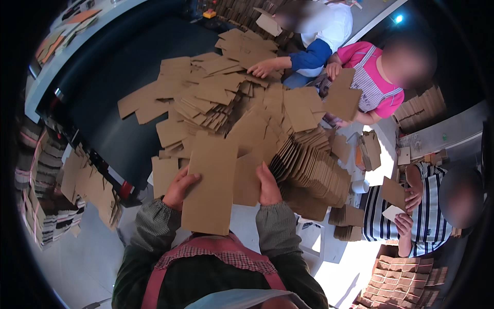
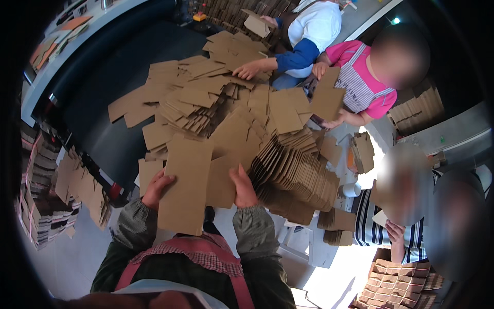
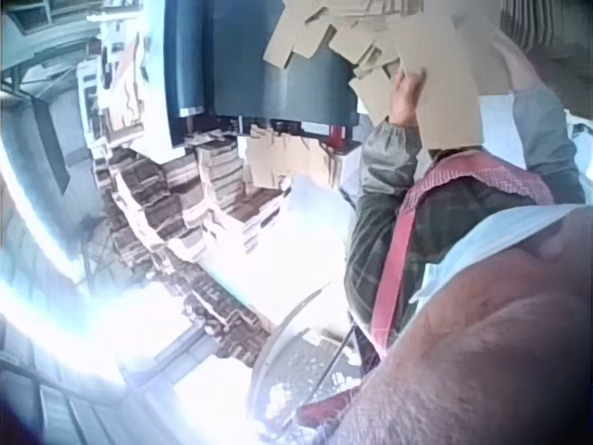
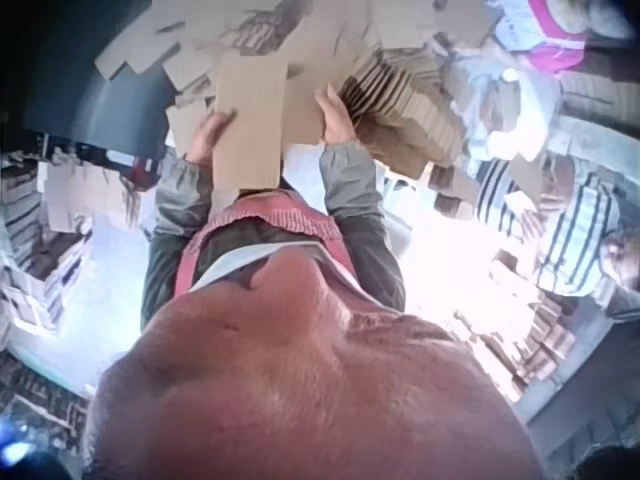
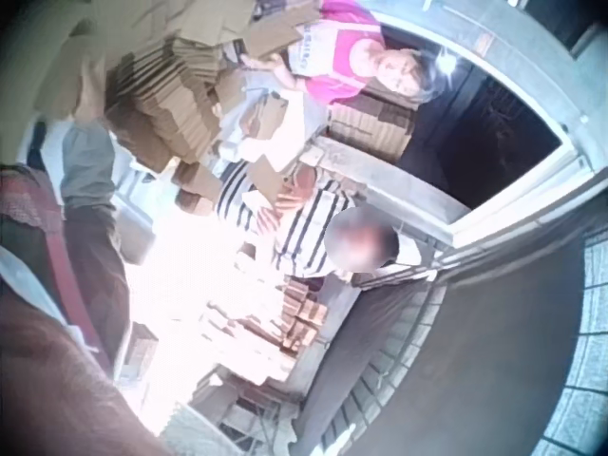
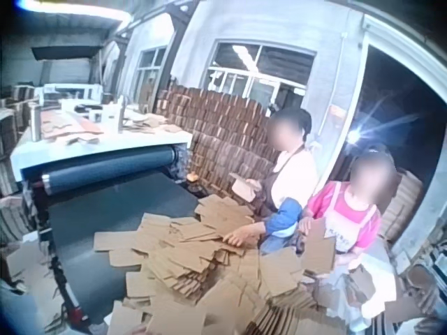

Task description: The person repeatedly picks up flat cardboard pieces from a conveyor belt, folds them by hand, and places them into a growing stack. Other workers are visible nearby performing similar tasks.

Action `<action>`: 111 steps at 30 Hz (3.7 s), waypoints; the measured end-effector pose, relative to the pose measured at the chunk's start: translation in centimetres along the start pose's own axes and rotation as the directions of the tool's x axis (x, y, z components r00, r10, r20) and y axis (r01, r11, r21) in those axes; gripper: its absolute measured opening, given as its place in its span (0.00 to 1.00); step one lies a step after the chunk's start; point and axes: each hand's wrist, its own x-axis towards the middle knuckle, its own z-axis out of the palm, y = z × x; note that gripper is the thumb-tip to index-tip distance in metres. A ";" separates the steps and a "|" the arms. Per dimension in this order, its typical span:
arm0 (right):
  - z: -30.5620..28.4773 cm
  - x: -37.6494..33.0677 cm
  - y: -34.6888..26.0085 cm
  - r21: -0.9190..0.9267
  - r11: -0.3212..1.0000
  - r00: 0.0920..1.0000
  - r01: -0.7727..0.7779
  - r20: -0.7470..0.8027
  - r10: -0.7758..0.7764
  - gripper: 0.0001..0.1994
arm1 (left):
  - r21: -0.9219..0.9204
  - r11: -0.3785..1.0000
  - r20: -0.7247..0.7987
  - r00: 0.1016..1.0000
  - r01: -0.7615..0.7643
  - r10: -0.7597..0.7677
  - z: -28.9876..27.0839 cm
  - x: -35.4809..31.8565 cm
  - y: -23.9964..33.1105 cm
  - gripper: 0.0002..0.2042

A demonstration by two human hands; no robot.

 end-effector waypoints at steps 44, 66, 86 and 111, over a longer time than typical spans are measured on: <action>-2.5 18.4 -25.3 -0.544 0.742 0.847 0.391 -0.103 -0.522 0.15 | 0.369 0.913 -0.441 0.897 0.171 0.011 -4.6 4.4 -8.3 0.11; -10.3 4.2 -9.8 -0.782 -0.564 0.843 0.265 0.472 -0.257 0.18 | 0.643 0.747 0.109 0.985 -0.172 0.133 7.3 23.7 -14.9 0.18; -12.6 -1.6 -11.0 -0.858 -0.496 0.891 0.134 0.323 -0.318 0.16 | 0.742 0.607 -0.100 0.848 -0.285 0.521 8.3 15.4 -7.2 0.12; -3.6 -10.7 -2.7 -0.461 0.839 0.757 0.288 -0.428 -0.494 0.24 | 0.638 0.736 0.182 0.973 -0.227 0.142 6.4 4.5 -6.3 0.18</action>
